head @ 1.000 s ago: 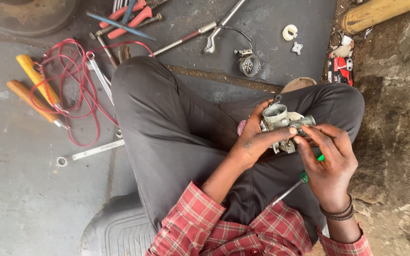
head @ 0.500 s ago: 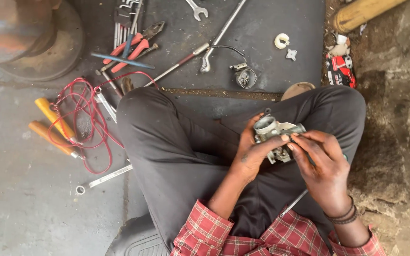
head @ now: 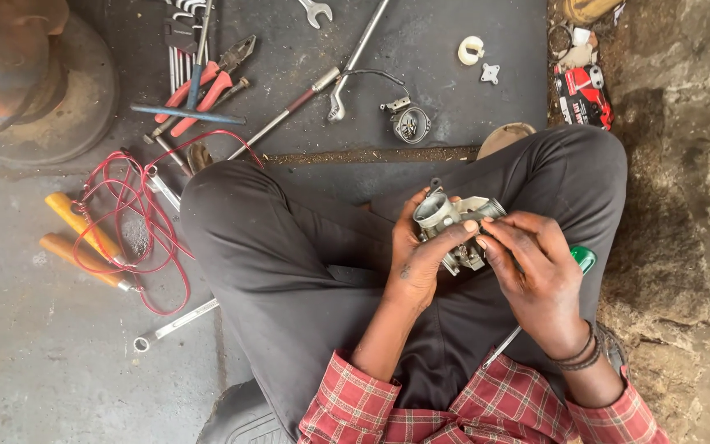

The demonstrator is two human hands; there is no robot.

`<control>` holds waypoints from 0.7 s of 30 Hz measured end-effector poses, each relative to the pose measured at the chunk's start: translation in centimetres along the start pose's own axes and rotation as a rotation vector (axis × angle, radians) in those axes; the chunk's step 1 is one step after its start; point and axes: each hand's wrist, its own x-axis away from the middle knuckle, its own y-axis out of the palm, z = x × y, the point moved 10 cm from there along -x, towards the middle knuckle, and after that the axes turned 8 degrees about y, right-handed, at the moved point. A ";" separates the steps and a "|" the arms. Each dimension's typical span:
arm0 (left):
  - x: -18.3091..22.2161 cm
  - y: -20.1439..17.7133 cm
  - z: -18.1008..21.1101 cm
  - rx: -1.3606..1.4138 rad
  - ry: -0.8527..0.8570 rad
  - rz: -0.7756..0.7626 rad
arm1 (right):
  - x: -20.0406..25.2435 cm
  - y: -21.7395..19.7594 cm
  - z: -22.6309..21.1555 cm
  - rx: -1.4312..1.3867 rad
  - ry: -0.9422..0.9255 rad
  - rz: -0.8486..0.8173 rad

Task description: Disassembling and inspecting the components of a motorcycle carburetor.

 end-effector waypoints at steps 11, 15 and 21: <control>-0.8 -1.4 -0.2 0.022 -0.013 0.103 | -1.3 0.9 2.6 -0.129 0.140 -0.040; -0.9 -1.5 -0.2 0.041 -0.020 0.104 | -1.6 1.4 2.6 -0.147 0.139 -0.064; -0.7 -0.8 -0.2 0.087 -0.074 0.067 | -1.3 1.7 3.2 -0.201 0.160 -0.071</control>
